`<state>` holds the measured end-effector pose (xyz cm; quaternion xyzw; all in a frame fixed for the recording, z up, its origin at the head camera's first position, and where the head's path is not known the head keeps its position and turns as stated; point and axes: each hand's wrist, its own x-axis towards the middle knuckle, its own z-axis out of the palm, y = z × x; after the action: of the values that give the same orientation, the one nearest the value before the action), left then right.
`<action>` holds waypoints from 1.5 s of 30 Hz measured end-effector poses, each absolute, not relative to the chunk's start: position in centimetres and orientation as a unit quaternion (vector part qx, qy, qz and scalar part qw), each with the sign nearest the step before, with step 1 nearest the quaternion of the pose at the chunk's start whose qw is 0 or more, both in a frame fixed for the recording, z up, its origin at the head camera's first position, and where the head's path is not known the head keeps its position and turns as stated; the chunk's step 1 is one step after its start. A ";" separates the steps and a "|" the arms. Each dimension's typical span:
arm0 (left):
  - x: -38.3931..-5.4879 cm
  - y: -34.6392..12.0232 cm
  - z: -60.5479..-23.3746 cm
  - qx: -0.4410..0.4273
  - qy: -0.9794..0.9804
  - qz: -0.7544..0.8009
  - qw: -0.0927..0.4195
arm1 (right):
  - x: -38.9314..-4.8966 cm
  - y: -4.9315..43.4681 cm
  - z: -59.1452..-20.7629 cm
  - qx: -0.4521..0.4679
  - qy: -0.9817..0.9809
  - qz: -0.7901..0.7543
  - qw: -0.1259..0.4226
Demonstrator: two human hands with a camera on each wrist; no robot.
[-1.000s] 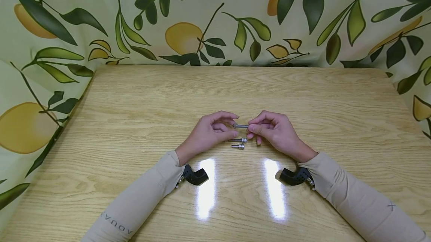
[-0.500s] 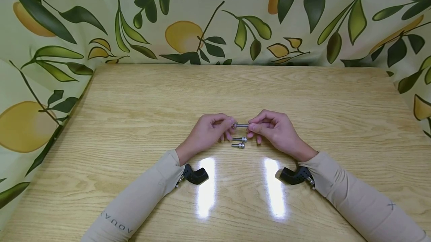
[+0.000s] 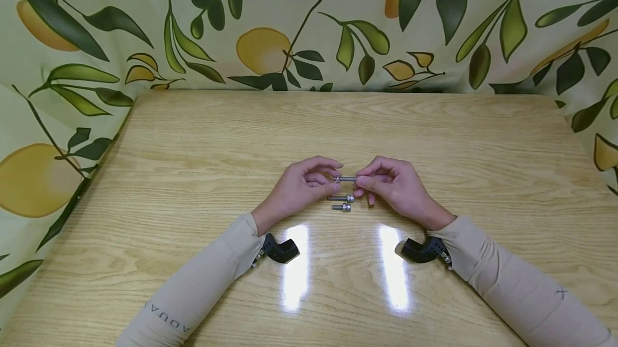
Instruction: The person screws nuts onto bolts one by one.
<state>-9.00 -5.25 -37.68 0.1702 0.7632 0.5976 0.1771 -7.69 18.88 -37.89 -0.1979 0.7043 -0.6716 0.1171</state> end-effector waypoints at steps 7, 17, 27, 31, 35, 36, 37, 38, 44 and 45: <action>-9.0 -5.2 -37.4 0.170 0.767 0.593 0.180 | -7.8 18.9 -37.9 -0.201 0.702 -0.673 0.116; -8.9 -5.2 -37.3 0.171 0.771 0.585 0.183 | -7.7 18.9 -37.8 -0.198 0.705 -0.671 0.117; -8.8 -5.1 -37.5 0.166 0.762 0.595 0.192 | -7.5 18.8 -37.9 -0.197 0.707 -0.669 0.118; -8.8 -5.2 -37.6 0.165 0.756 0.604 0.192 | -7.5 18.9 -37.9 -0.193 0.708 -0.668 0.120; -8.8 -5.2 -37.7 0.167 0.764 0.594 0.189 | -7.5 18.9 -37.9 -0.189 0.713 -0.665 0.120; -8.8 -5.2 -37.7 0.167 0.766 0.591 0.190 | -7.5 18.9 -37.9 -0.188 0.714 -0.664 0.120; -8.8 -5.2 -37.7 0.168 0.767 0.589 0.191 | -7.5 18.9 -37.9 -0.187 0.714 -0.664 0.120; -8.8 -5.2 -37.7 0.169 0.768 0.587 0.190 | -7.5 18.9 -37.9 -0.187 0.714 -0.664 0.119; -8.8 -5.2 -37.6 0.175 0.765 0.591 0.187 | -7.6 18.9 -37.8 -0.189 0.713 -0.665 0.118; -8.8 -5.2 -37.6 0.175 0.765 0.590 0.187 | -7.6 18.9 -37.8 -0.189 0.713 -0.665 0.118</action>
<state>-8.83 -5.22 -37.57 0.1752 0.7654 0.5904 0.1866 -7.57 18.86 -37.84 -0.1890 0.7128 -0.6651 0.1178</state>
